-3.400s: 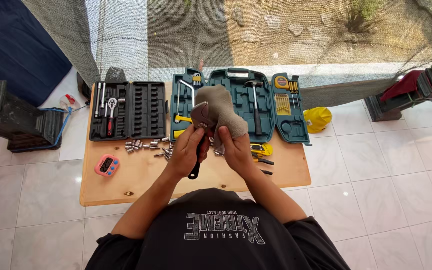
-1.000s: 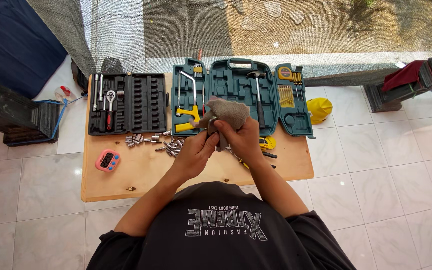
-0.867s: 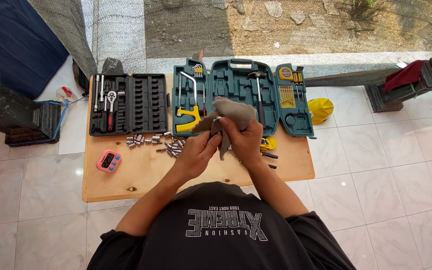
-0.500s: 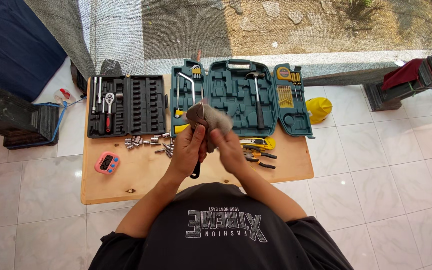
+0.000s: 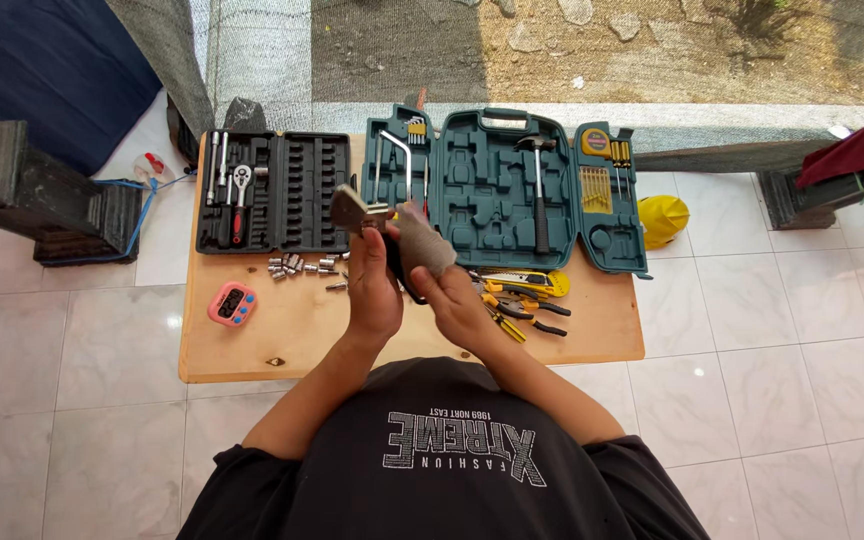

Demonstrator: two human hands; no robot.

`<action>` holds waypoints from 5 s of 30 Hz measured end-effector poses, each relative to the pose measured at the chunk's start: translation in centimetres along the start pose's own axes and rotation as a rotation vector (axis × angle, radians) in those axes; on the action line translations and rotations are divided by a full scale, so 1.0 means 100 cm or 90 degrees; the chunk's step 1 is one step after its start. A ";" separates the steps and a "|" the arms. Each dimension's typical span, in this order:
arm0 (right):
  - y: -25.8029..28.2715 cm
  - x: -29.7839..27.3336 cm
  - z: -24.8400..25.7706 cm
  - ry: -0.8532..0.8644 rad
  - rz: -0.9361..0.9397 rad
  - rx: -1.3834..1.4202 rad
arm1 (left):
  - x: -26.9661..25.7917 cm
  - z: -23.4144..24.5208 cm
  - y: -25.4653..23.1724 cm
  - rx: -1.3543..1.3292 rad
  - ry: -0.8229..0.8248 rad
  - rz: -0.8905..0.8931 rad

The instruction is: The person cleans several tools including an adjustable wrench, a utility knife, and pliers by wiping them with a cloth, before placing them back into a plastic tool case.

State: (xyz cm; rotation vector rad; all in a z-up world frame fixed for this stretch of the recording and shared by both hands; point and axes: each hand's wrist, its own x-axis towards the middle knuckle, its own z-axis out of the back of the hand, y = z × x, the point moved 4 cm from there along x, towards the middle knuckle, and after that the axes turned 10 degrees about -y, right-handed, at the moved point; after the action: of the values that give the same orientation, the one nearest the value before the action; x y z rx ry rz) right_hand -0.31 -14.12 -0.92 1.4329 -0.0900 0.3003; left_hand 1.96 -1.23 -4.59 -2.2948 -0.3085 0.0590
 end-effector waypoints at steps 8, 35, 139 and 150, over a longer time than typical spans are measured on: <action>0.015 0.010 -0.011 -0.065 0.127 -0.182 | -0.004 -0.003 0.005 -0.029 -0.019 0.065; -0.008 0.002 -0.004 -0.030 -0.037 -0.133 | 0.005 -0.011 -0.041 0.009 -0.031 -0.107; 0.037 0.040 0.027 -0.146 0.132 0.001 | 0.028 0.012 -0.062 0.396 0.148 -0.198; 0.053 0.012 -0.007 0.059 0.157 -0.206 | 0.019 -0.011 -0.050 -0.124 0.142 0.143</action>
State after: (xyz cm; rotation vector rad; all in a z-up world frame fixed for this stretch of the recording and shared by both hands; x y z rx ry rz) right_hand -0.57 -12.64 4.36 1.0857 -0.2302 0.5290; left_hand 2.95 1.63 -0.06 -2.4920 0.0614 -0.1170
